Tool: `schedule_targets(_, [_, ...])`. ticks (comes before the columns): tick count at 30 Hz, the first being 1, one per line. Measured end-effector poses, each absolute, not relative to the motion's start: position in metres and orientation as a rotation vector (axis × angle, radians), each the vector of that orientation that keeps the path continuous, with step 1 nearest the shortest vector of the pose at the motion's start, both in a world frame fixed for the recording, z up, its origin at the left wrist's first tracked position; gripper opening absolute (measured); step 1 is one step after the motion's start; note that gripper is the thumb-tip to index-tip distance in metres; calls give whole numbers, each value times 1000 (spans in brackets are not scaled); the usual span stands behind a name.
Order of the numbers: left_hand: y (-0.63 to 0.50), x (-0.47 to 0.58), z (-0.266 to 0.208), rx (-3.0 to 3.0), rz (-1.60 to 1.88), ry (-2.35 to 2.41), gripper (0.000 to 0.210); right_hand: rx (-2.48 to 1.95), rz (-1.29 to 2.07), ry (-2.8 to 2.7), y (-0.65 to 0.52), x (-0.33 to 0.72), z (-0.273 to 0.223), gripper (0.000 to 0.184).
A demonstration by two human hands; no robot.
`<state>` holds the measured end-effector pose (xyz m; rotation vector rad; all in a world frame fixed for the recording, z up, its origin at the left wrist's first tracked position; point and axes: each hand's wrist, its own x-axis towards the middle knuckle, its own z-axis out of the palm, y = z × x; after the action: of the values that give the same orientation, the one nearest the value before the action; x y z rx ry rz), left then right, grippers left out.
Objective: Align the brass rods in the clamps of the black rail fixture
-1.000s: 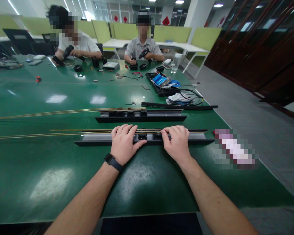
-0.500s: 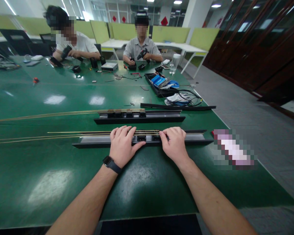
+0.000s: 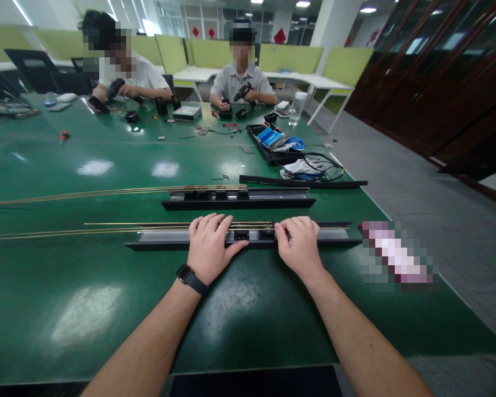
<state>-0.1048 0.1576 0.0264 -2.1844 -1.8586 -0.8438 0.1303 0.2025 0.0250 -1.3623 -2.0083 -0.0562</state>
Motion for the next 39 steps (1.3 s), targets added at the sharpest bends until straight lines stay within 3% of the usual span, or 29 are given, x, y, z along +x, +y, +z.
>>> schedule_targets(39, [158,-105,26,-2175,-864,-1857,63,-1328,-41,-2028,199,132,26,22])
